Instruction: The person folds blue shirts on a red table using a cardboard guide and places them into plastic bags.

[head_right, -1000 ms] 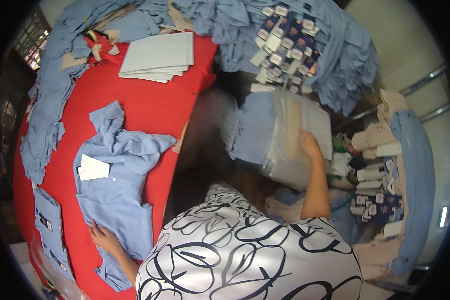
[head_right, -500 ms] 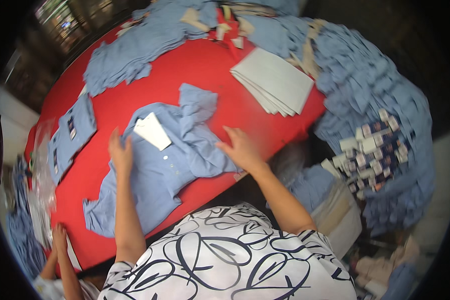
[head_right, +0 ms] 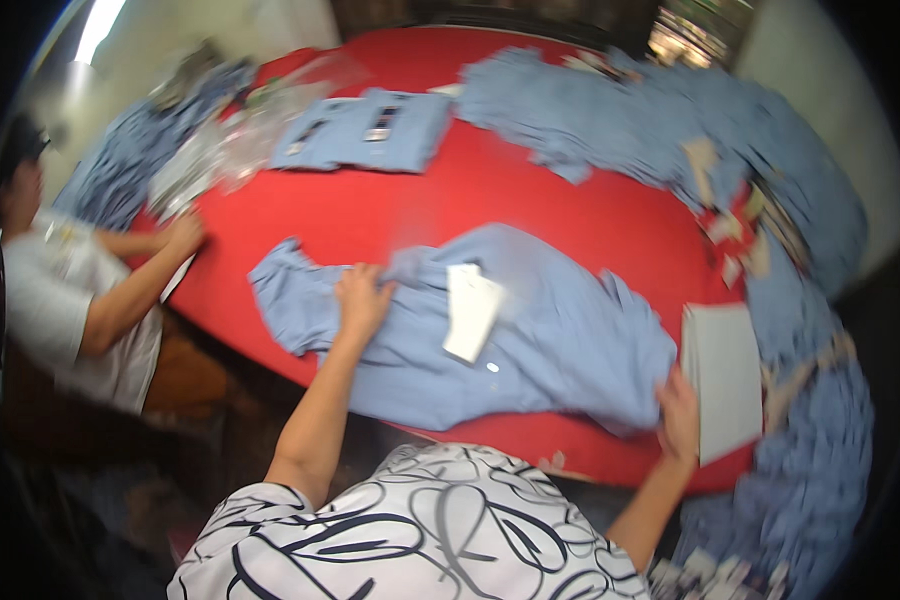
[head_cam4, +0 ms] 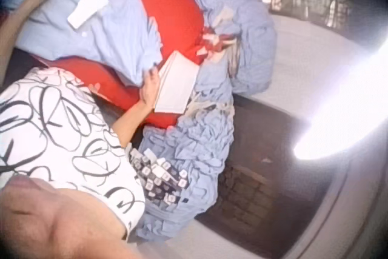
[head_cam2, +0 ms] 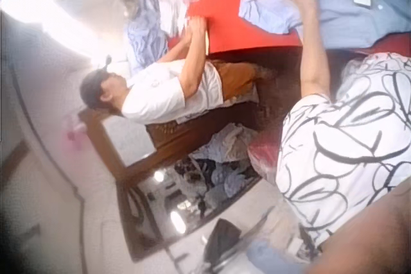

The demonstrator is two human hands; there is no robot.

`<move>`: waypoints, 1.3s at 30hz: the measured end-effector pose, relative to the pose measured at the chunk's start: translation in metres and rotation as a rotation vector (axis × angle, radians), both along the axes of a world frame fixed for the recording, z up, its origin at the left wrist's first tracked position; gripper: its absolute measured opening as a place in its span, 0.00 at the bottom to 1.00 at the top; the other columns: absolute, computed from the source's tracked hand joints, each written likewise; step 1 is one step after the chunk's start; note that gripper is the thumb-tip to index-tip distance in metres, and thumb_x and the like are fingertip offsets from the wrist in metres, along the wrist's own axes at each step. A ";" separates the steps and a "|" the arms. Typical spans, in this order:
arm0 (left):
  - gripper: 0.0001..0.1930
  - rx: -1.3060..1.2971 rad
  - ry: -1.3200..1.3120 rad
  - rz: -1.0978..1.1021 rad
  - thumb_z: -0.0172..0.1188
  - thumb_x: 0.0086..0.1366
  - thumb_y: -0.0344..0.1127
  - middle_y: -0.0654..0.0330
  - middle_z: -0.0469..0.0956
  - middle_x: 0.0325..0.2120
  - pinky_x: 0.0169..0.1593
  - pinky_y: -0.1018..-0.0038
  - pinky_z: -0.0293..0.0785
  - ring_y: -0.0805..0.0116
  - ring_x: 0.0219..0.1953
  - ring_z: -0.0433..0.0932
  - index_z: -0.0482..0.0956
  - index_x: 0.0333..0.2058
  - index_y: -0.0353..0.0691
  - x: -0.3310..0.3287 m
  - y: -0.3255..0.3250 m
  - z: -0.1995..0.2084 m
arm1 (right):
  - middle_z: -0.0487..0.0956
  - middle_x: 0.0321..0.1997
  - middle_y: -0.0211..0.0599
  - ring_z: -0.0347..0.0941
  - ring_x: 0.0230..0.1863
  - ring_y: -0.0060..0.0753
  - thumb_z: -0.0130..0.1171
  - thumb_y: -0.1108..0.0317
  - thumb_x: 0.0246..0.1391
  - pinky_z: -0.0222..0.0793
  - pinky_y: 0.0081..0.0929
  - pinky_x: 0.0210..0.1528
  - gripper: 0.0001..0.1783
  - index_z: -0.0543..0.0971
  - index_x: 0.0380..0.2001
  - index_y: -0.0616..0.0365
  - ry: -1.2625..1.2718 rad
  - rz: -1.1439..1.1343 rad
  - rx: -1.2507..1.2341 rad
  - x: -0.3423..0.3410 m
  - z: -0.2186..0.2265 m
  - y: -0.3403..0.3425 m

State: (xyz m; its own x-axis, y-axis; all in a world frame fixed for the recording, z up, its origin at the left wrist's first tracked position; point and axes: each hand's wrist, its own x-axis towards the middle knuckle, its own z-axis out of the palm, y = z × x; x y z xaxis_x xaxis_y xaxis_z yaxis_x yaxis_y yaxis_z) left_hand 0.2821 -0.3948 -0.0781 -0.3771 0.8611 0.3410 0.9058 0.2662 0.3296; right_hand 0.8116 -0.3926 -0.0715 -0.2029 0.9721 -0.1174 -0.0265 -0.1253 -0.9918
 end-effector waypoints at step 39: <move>0.42 0.440 -0.163 -0.263 0.60 0.63 0.54 0.37 0.49 0.68 0.68 0.64 0.54 0.46 0.69 0.55 0.55 0.66 0.32 -0.106 0.175 0.229 | 0.64 0.66 0.54 0.58 0.68 0.49 0.60 0.54 0.58 0.53 0.39 0.68 0.34 0.65 0.63 0.59 -0.846 -0.545 0.797 -0.063 0.121 0.111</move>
State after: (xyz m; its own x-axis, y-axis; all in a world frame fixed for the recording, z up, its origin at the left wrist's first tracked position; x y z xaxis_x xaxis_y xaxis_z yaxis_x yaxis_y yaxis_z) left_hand 0.1762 -0.2198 0.1505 -0.2463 0.7226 0.6459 0.8510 -0.1577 0.5010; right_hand 0.7487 -0.2818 0.0496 0.0938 0.7666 0.6352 0.7854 0.3351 -0.5204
